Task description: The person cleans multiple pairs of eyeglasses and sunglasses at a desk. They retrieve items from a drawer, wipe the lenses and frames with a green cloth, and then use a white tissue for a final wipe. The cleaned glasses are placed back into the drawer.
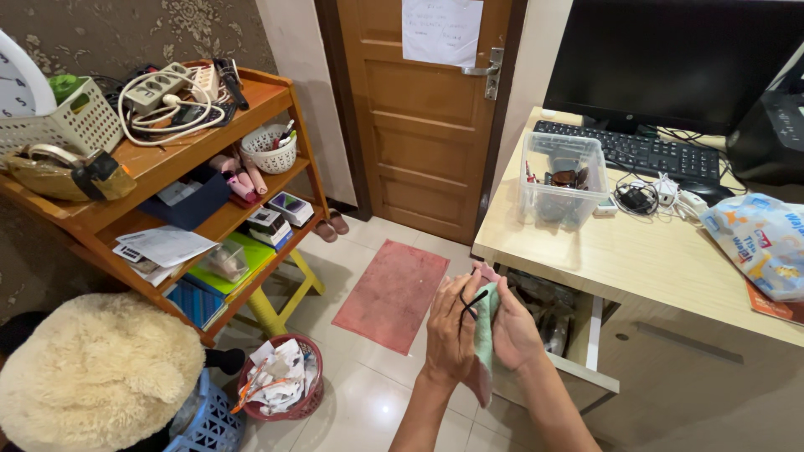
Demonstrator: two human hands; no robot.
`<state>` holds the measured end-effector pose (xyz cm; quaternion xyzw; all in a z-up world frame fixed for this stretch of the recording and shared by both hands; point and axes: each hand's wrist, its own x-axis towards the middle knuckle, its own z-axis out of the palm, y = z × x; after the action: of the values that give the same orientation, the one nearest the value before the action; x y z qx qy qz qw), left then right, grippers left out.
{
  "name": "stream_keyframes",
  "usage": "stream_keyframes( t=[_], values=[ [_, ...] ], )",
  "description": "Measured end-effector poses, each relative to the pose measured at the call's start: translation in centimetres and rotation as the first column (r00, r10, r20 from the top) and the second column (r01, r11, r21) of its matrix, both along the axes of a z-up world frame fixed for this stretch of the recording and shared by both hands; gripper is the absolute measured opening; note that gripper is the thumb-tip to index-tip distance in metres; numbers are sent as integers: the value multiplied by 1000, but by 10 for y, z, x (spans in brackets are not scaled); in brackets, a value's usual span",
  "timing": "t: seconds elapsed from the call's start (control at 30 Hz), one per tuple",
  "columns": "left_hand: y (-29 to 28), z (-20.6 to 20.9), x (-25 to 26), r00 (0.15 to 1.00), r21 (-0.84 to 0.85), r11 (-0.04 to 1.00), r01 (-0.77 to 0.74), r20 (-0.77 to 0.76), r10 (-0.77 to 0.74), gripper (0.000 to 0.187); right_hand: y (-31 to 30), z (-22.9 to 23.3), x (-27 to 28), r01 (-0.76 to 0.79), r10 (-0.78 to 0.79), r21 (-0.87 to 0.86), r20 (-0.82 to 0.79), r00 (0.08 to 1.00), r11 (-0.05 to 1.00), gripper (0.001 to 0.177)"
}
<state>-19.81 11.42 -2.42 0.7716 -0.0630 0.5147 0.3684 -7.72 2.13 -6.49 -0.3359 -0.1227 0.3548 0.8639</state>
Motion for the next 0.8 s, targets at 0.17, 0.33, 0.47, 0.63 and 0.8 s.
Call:
stream_keyframes(
  t=[0.17,0.33,0.47,0.63,0.8],
  values=[
    [-2,-3,3,1000,23,1000,-11,-11,11,42,3,-21,16,65,-14,-238,208,978,969,31],
    [-5,1,-1,1000,28,1000,13,-11,-13,42,0,-27,20,206,-117,-336,267,957,919,31],
    [-9,3,0,1000,52,998,19,-12,-18,43,-6,-32,28,285,-153,-315,384,910,905,24],
    [-16,0,6,1000,82,996,17,-26,-15,43,-16,-31,37,381,-189,-287,525,830,879,25],
    [-18,5,14,1000,84,996,30,-5,-29,43,-28,-17,43,237,-149,-278,304,941,931,30]
  ],
)
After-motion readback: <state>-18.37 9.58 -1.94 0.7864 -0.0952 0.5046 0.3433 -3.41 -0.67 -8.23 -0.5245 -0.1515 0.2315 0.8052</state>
